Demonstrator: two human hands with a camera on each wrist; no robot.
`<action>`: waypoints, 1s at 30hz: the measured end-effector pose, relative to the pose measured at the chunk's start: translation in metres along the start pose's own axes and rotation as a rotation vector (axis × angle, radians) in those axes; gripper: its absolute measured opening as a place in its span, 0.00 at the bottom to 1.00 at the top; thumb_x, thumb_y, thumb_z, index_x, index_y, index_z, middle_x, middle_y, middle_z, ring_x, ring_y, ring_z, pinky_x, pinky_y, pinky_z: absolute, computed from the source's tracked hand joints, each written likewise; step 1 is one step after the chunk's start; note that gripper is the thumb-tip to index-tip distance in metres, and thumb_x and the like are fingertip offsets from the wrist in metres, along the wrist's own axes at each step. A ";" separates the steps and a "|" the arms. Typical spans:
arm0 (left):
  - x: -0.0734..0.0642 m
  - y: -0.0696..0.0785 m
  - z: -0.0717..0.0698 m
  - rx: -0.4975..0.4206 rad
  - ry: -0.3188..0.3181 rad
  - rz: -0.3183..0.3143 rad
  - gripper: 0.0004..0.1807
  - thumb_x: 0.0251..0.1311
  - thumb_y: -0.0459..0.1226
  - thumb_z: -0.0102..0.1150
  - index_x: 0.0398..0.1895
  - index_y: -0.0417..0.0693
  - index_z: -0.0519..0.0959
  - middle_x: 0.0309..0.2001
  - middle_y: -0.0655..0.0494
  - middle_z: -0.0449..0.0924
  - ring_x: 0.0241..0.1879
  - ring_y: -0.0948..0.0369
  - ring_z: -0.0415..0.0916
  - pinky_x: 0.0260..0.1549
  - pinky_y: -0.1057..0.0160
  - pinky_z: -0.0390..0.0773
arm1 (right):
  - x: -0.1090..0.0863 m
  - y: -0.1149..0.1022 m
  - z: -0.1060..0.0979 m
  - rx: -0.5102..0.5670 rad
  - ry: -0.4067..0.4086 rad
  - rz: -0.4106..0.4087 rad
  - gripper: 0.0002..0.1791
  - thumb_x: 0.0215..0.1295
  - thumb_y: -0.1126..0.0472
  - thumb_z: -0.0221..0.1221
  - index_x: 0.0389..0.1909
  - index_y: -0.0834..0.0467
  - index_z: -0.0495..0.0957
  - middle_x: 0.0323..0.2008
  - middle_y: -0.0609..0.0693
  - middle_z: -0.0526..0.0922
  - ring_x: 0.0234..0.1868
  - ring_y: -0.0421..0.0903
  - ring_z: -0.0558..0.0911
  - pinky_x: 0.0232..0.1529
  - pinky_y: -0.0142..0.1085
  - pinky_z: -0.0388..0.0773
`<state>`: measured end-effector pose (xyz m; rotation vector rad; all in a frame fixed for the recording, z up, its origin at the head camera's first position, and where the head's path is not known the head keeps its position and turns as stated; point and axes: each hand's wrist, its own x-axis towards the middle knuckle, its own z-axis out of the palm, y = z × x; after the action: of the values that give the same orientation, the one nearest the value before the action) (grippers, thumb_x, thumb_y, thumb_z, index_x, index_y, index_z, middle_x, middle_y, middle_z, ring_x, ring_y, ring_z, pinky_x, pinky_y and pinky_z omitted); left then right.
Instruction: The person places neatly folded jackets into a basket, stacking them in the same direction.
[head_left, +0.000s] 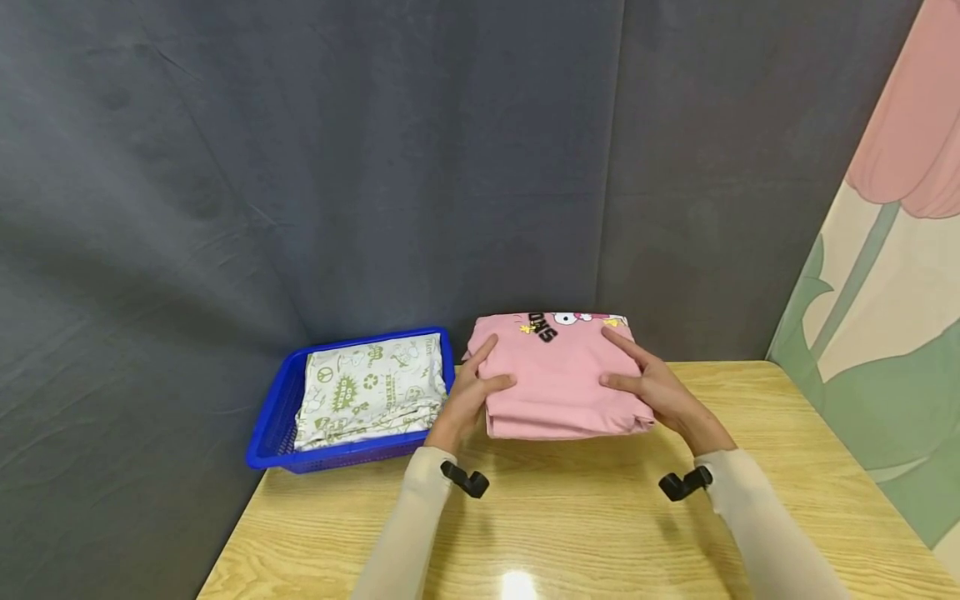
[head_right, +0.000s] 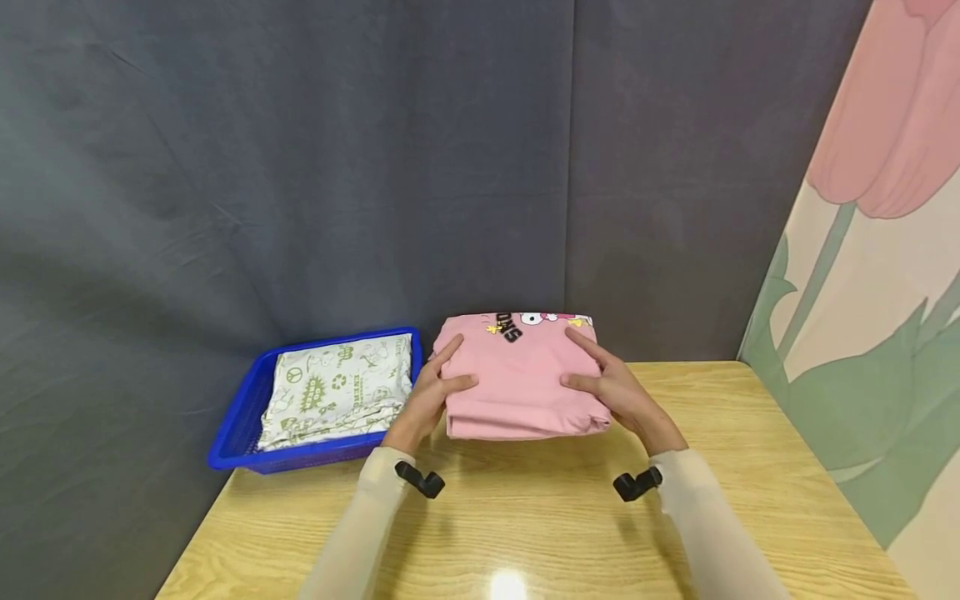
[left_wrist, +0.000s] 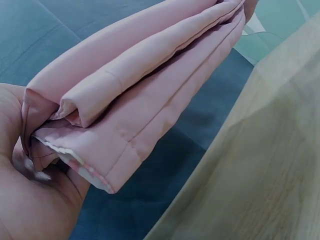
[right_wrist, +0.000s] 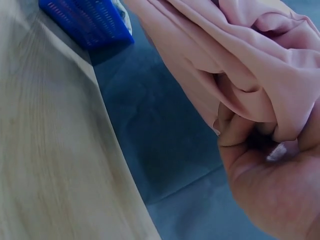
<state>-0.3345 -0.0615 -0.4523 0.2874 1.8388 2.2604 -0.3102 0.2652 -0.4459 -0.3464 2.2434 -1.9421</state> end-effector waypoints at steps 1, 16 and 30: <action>0.000 0.002 -0.001 0.011 0.006 0.005 0.51 0.60 0.27 0.70 0.85 0.62 0.60 0.84 0.45 0.56 0.73 0.52 0.66 0.63 0.62 0.78 | 0.001 -0.002 0.001 -0.005 0.001 -0.001 0.49 0.72 0.60 0.68 0.86 0.39 0.53 0.87 0.55 0.44 0.78 0.56 0.56 0.57 0.20 0.74; -0.007 0.027 -0.034 0.043 0.030 0.048 0.48 0.63 0.29 0.69 0.84 0.65 0.62 0.88 0.51 0.34 0.80 0.49 0.58 0.61 0.67 0.78 | 0.025 -0.027 0.028 -0.001 -0.014 -0.055 0.49 0.70 0.62 0.69 0.86 0.42 0.56 0.86 0.54 0.48 0.78 0.57 0.60 0.57 0.21 0.73; -0.017 0.048 -0.066 0.002 0.035 0.037 0.47 0.66 0.27 0.65 0.84 0.70 0.62 0.81 0.50 0.60 0.50 0.60 0.82 0.44 0.65 0.86 | 0.044 -0.042 0.058 0.058 -0.062 -0.085 0.48 0.71 0.65 0.68 0.86 0.42 0.57 0.86 0.53 0.49 0.76 0.54 0.62 0.57 0.23 0.75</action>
<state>-0.3385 -0.1377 -0.4193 0.2861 1.8686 2.3026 -0.3343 0.1927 -0.4116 -0.4951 2.1622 -2.0039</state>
